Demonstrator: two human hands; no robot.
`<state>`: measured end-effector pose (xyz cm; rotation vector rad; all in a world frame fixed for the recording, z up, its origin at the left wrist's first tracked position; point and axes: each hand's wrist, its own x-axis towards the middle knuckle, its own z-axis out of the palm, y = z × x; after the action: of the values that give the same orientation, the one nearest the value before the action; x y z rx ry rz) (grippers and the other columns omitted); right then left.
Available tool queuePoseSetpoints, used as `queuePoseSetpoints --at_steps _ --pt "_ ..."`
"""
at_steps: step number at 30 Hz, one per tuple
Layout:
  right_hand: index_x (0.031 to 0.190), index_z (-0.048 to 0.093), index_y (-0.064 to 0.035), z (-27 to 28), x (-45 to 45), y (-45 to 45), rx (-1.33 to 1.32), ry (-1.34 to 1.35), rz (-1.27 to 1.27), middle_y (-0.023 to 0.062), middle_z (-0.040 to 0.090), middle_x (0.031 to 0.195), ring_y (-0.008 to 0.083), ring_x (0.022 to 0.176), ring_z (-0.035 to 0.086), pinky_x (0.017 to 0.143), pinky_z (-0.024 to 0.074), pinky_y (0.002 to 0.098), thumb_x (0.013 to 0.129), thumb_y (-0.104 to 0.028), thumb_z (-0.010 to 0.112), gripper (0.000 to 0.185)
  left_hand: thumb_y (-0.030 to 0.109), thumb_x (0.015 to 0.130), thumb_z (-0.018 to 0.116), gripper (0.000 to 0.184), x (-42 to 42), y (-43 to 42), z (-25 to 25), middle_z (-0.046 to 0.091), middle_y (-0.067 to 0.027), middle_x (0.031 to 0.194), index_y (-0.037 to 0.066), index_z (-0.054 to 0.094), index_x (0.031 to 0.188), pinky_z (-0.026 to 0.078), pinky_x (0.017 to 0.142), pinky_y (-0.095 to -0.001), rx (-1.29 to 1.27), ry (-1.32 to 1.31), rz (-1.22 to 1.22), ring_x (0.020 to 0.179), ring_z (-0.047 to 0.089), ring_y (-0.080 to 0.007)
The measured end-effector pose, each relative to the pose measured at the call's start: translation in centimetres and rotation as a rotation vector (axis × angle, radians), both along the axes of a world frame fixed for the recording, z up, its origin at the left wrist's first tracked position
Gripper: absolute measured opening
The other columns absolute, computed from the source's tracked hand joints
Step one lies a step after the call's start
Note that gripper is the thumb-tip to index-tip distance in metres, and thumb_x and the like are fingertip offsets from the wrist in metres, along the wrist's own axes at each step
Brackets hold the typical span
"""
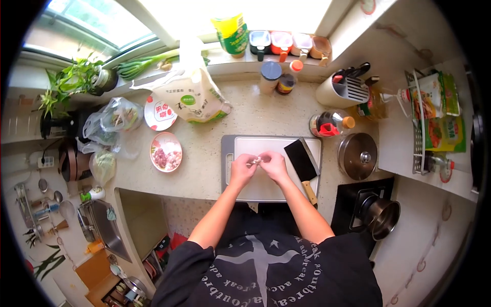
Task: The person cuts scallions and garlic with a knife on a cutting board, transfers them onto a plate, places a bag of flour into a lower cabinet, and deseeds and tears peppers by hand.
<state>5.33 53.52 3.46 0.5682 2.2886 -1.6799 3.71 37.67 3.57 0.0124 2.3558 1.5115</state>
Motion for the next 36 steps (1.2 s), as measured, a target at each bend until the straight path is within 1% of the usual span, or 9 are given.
queuePoseSetpoints --at_steps 7,10,13,19,23,27,30,33,36 --pt "0.1 0.076 0.0003 1.9 -2.9 -5.9 -0.032 0.075 0.159 0.0119 0.077 0.092 0.0182 0.085 0.074 0.08 0.0601 0.033 0.082 -0.011 0.077 0.021 0.003 0.086 0.076 0.019 -0.4 -6.1 3.0 0.073 -0.0087 0.103 0.001 0.075 0.105 0.063 0.082 -0.0298 0.043 0.008 0.174 0.092 0.073 -0.0158" --pt "0.1 0.076 0.0004 3.5 -5.3 -10.0 0.032 0.072 0.251 0.014 0.076 0.092 0.0214 0.085 0.075 0.08 0.0595 0.0344 0.08 -0.012 0.076 0.023 0.003 0.087 0.076 0.019 -1.5 -10.1 4.3 0.072 -0.0088 0.105 0.001 0.075 0.106 0.063 0.083 -0.0305 0.053 0.004 0.244 0.092 0.073 -0.0155" --pt "0.099 0.076 -0.0008 4.5 -8.0 -14.7 0.077 0.139 0.344 0.0175 0.075 0.091 0.0275 0.082 0.074 0.078 0.0587 0.0374 0.079 -0.016 0.076 0.025 0.005 0.086 0.078 0.02 -3.1 -14.9 4.2 0.073 -0.0091 0.103 0.0 0.075 0.105 0.064 0.081 -0.0305 0.035 0.027 0.3 0.091 0.073 -0.0155" --pt "0.101 0.076 -0.0001 4.1 -13.5 -24.8 0.002 0.073 0.391 0.0173 0.076 0.092 0.0258 0.085 0.074 0.079 0.0575 0.0364 0.079 -0.016 0.075 0.026 0.011 0.085 0.078 0.02 -7.6 -24.9 2.6 0.075 -0.0116 0.096 0.002 0.076 0.102 0.06 0.072 -0.0308 -0.047 0.105 0.358 0.083 0.074 -0.0176" --pt "0.1 0.075 0.0013 0.9 -15.8 -30.0 -0.05 0.069 0.342 0.0163 0.077 0.092 0.0239 0.085 0.075 0.079 0.0577 0.0356 0.078 -0.012 0.075 0.027 0.007 0.083 0.077 0.02 -10.4 -29.7 0.2 0.075 -0.0101 0.094 0.001 0.076 0.102 0.06 0.075 -0.0308 0.002 0.064 0.35 0.082 0.075 -0.0179" --pt "0.101 0.076 0.0009 0.0 -16.9 -33.0 -0.037 -0.022 0.269 0.0167 0.077 0.091 0.0247 0.086 0.075 0.079 0.0583 0.0366 0.078 -0.012 0.074 0.027 0.003 0.082 0.075 0.025 -12.7 -32.7 -1.4 0.077 -0.0098 0.096 0.001 0.074 0.107 0.061 0.08 -0.0302 -0.106 -0.002 0.229 0.087 0.076 -0.0169" --pt "0.1 0.076 0.0007 -1.4 -17.1 -34.4 0.095 0.007 0.268 0.0199 0.075 0.092 0.0307 0.087 0.075 0.08 0.0585 0.0401 0.078 -0.01 0.071 0.025 0.002 0.081 0.075 0.026 -13.8 -33.7 -2.9 0.075 -0.0111 0.095 0.001 0.074 0.107 0.062 0.081 -0.0307 -0.194 -0.001 0.144 0.086 0.076 -0.0195" --pt "0.099 0.076 0.0001 -2.4 -16.8 -35.2 0.34 0.245 0.333 0.0225 0.073 0.091 0.0384 0.086 0.072 0.08 0.0575 0.0455 0.079 -0.007 0.068 0.023 0.001 0.08 0.074 0.027 -14.4 -34.1 -3.7 0.072 -0.0122 0.098 -0.001 0.074 0.107 0.062 0.081 -0.0318 -0.173 0.083 0.078 0.085 0.075 -0.0222" --pt "0.097 0.075 -0.0004 -2.1 -16.2 -35.1 0.42 0.27 0.368 0.0229 0.07 0.09 0.0424 0.086 0.068 0.08 0.0556 0.0492 0.079 -0.005 0.065 0.021 0.001 0.08 0.072 0.027 -14.4 -34.3 -3.9 0.068 -0.0131 0.101 -0.001 0.074 0.107 0.063 0.08 -0.0328 -0.169 0.086 0.048 0.085 0.075 -0.0232"
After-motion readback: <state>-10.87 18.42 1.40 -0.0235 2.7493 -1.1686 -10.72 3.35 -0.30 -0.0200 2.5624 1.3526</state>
